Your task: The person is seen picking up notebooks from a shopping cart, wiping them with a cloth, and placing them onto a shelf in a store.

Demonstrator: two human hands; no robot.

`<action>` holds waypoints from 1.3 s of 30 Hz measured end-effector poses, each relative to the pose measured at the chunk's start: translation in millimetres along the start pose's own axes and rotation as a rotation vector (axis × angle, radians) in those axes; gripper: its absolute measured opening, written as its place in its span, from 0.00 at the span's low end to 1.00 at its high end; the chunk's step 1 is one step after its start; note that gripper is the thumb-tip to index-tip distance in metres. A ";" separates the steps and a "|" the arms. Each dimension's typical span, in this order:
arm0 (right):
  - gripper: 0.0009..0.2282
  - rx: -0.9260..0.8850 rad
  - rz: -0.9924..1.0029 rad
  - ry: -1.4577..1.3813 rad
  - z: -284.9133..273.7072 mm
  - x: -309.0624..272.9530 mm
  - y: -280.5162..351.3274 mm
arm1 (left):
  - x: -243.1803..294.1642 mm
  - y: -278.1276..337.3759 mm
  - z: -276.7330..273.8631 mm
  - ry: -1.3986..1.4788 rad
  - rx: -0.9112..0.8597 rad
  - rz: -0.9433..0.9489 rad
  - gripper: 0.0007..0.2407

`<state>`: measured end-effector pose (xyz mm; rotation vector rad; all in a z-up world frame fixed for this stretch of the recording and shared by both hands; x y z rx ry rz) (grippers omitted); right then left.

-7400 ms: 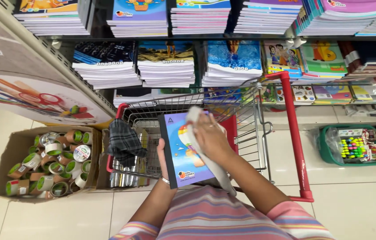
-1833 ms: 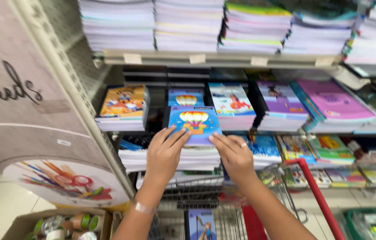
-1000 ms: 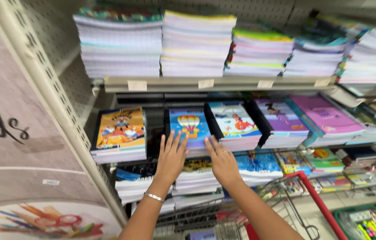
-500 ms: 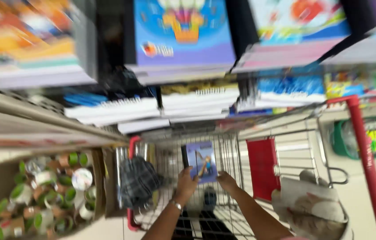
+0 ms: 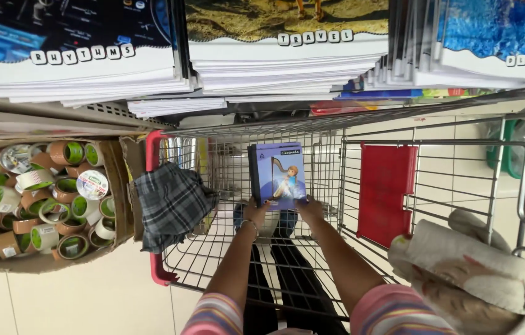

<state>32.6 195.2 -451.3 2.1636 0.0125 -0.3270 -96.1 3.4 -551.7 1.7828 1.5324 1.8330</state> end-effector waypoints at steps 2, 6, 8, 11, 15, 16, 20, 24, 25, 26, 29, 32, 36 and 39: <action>0.28 -0.065 0.027 -0.076 -8.0 3.0 9.8 | -21.4 -9.8 2.8 0.103 -0.015 -0.045 0.26; 0.24 -0.438 0.130 -0.717 -20.2 5.7 27.0 | 7.5 14.3 -24.9 0.652 -0.031 -0.151 0.29; 0.25 -0.506 0.129 -0.833 -54.2 -9.8 78.8 | 92.4 83.6 -57.2 0.711 -0.106 -0.145 0.29; 0.25 -0.612 0.104 -0.926 -103.2 -24.2 163.4 | 195.6 177.8 -82.9 0.896 -0.280 -0.071 0.28; 0.24 -0.792 -0.045 -1.009 -149.1 -16.0 254.8 | 298.1 274.4 -71.1 1.498 -0.549 -0.145 0.27; 0.24 -0.778 -0.060 -1.021 -159.4 -15.3 275.6 | 315.6 288.3 -66.1 1.485 -0.570 -0.139 0.27; 0.19 -0.562 -0.265 -0.732 -200.7 -7.1 333.1 | 364.4 323.1 -37.8 1.452 -0.776 0.035 0.30; 0.14 -0.031 -0.337 -0.450 -255.1 36.3 332.9 | 369.6 325.3 9.7 1.374 -0.932 -0.008 0.28; 0.14 -0.011 -0.329 -0.473 -263.0 51.6 323.1 | 370.7 322.7 19.9 1.351 -0.954 -0.019 0.28; 0.15 0.244 -0.327 -0.610 -285.3 71.3 314.8 | 372.4 320.1 30.3 1.331 -0.992 -0.027 0.28; 0.18 0.688 -0.298 -0.678 -330.9 123.7 294.5 | 374.2 315.0 61.6 1.278 -1.080 -0.060 0.27; 0.21 0.778 -0.215 -0.631 -358.3 150.7 260.8 | 379.4 316.3 87.7 1.237 -1.147 -0.084 0.26; 0.24 0.203 0.085 -0.906 -367.7 123.2 248.7 | 386.2 329.7 106.4 1.140 -1.170 -0.022 0.25; 0.19 0.205 -0.111 -0.956 -349.5 135.0 207.2 | 406.3 340.2 96.5 1.264 -1.109 -0.046 0.31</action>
Point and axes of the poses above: each hand's wrist, its own y-axis away from the middle knuckle, its own z-axis out of the palm, x = y × z, the point moved 6 cm from there along -y, towards the middle knuckle, and after that the axes turned 5 degrees about z, right-handed, at the moved point
